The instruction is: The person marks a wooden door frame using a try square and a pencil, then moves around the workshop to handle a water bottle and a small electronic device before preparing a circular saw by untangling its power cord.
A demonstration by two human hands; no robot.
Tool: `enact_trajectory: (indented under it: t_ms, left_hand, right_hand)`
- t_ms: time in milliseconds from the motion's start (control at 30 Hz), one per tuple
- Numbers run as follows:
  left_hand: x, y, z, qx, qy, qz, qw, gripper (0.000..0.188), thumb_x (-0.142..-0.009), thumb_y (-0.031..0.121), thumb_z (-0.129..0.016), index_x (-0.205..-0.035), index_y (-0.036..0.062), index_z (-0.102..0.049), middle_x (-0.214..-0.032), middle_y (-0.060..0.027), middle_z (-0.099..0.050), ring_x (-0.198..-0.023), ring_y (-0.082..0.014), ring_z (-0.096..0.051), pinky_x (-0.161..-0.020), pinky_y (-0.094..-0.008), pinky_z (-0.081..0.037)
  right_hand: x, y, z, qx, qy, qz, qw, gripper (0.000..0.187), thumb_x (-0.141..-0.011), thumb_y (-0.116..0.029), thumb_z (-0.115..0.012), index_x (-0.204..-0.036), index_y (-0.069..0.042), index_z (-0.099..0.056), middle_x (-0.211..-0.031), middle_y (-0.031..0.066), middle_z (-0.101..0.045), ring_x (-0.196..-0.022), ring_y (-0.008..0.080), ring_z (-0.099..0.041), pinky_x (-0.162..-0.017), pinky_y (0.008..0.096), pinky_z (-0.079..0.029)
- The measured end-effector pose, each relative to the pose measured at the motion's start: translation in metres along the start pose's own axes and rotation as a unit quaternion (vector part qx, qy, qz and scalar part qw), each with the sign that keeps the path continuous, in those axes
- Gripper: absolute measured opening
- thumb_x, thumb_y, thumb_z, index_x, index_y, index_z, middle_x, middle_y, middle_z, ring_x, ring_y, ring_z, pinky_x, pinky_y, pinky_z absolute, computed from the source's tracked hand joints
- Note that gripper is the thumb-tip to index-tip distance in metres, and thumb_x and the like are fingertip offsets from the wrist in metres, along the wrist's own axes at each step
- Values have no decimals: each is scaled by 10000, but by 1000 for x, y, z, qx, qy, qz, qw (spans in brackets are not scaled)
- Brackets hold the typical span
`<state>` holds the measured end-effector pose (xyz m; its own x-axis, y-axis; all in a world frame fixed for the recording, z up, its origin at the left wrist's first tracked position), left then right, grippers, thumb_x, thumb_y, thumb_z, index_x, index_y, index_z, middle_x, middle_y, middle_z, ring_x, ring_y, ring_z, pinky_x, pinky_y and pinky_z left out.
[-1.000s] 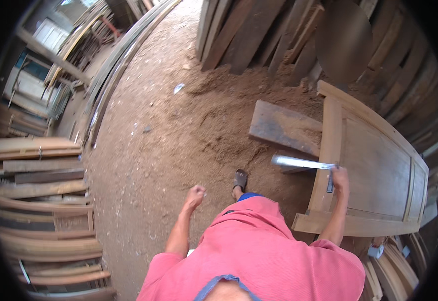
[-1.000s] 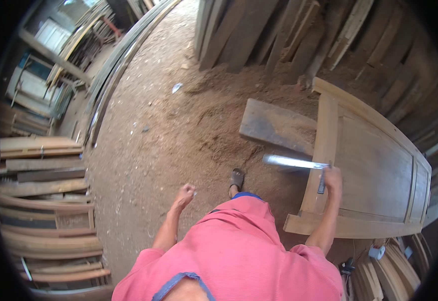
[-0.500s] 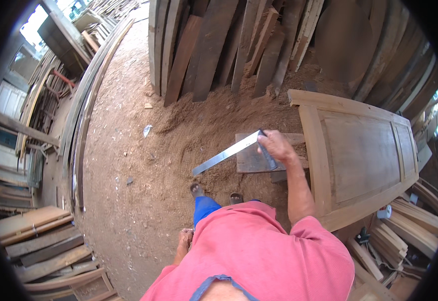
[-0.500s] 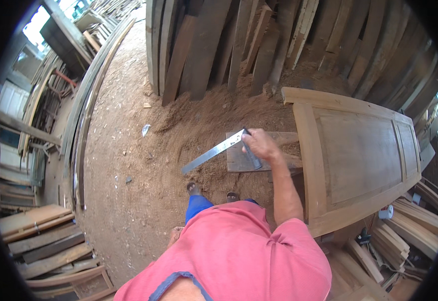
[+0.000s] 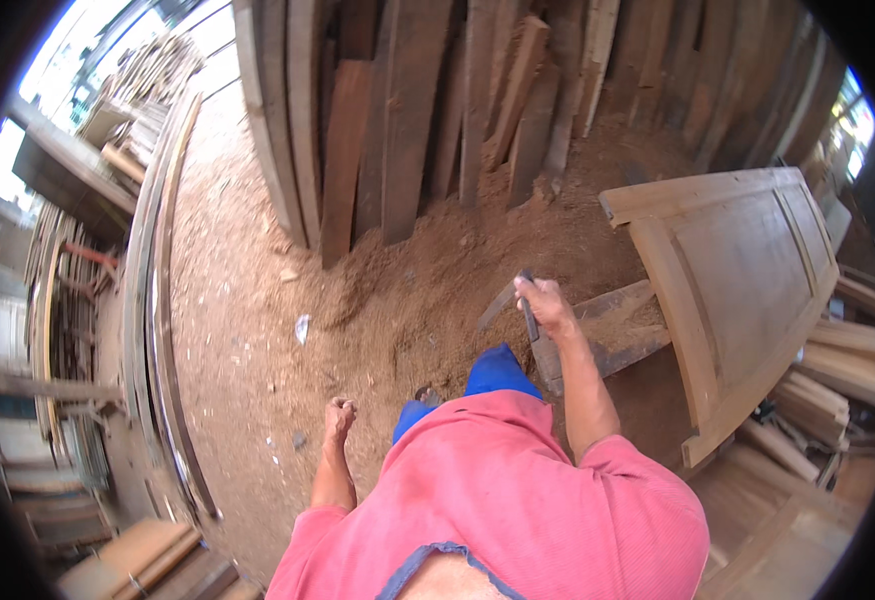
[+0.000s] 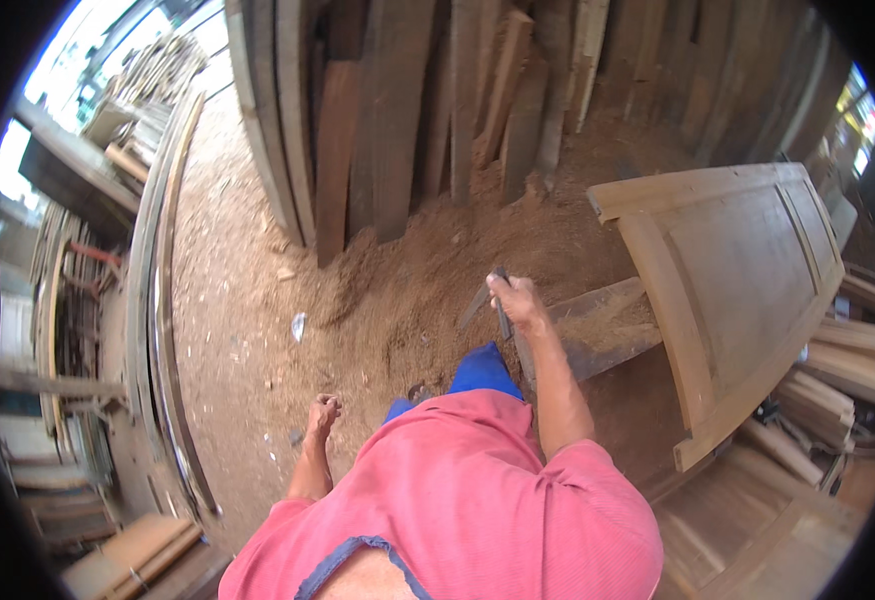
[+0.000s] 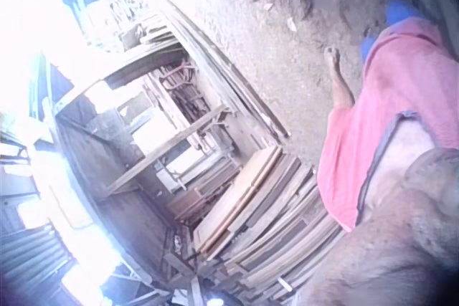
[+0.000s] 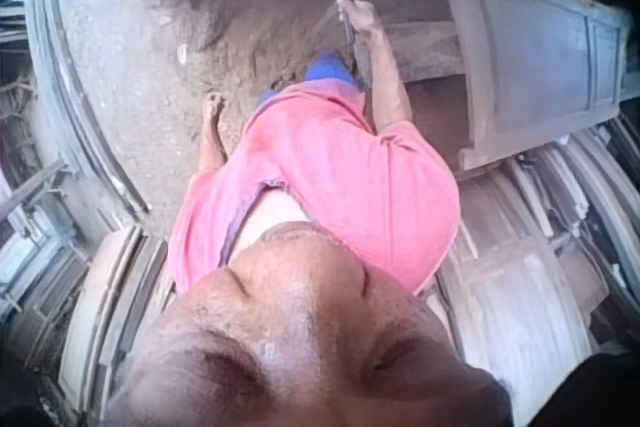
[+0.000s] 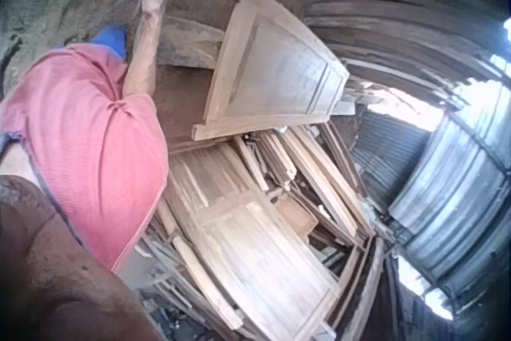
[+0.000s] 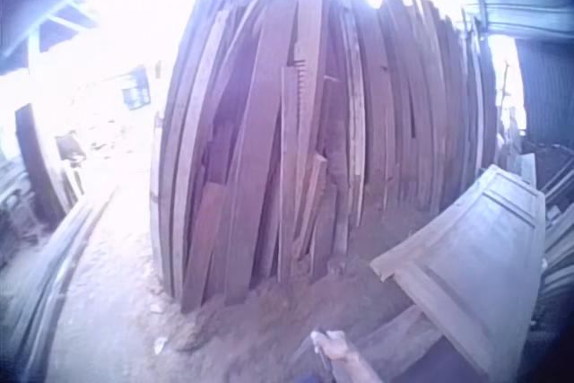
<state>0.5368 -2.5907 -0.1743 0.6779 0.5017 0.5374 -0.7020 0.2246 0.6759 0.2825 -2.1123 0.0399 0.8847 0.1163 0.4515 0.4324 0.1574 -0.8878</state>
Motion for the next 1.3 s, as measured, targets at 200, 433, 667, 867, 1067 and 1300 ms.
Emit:
enact_trajectory:
  t_ms: [200,433,667,867,1067,1300]
  left_hand:
    - [-92,128,-29,-99,-157,-13,982,341,-957,308,-549,-1153,34,-599,-942,-54,-693,-750,-141,-625,-617,-297,-498]
    - [-132,291,-156,-175,-312,-140,923,343,-924,255,-581,-1129,-10,-653,-921,-138,-705,-809,-208,-672,-738,-332,-530]
    - [-166,430,-269,-319,-374,-334,804,375,-877,304,-598,-1120,23,-652,-1005,-221,-698,-966,-369,-674,-843,-426,-525]
    - [-184,540,-381,-332,-418,-343,773,404,-891,315,-600,-1172,25,-612,-1022,-219,-683,-985,-362,-660,-858,-422,-511]
    - [-133,656,-501,-356,-504,-350,704,516,-906,344,-625,-1284,10,-519,-1071,-187,-650,-994,-292,-637,-871,-392,-495]
    - [-113,689,-670,-334,-562,-324,684,714,-866,417,-686,-1350,-44,-434,-1115,-198,-655,-1064,-279,-634,-930,-388,-487]
  right_hand:
    - [-43,8,14,-30,114,-15,993,412,-905,-421,-630,-728,-48,-627,-636,7,-581,-595,103,-513,-555,297,-392]
    - [-129,36,42,-48,147,-71,985,506,-897,-493,-598,-758,-7,-636,-671,69,-606,-639,179,-569,-607,356,-435]
    - [-181,55,86,55,216,-118,968,522,-895,-492,-615,-836,27,-631,-705,106,-606,-689,210,-577,-638,400,-440]
    - [-166,15,140,31,277,-177,944,543,-910,-486,-592,-991,49,-638,-881,204,-655,-877,327,-639,-775,435,-467]
    - [-132,27,160,-41,336,-270,901,585,-906,-481,-573,-1097,70,-620,-1038,297,-646,-1037,429,-617,-871,480,-455]
    - [-117,40,157,-90,447,-319,831,362,-902,-368,-556,-937,-21,-650,-849,238,-659,-850,400,-644,-776,461,-481]
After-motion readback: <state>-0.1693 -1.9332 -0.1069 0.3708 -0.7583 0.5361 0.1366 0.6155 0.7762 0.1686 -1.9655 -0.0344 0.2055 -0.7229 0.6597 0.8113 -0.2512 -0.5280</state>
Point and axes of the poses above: each hand's wrist, its own x-axis away from the middle knuckle, its own z-axis out of the back of the hand, y = z × x, the point moved 2 cm from there along -x, towards the middle knuckle
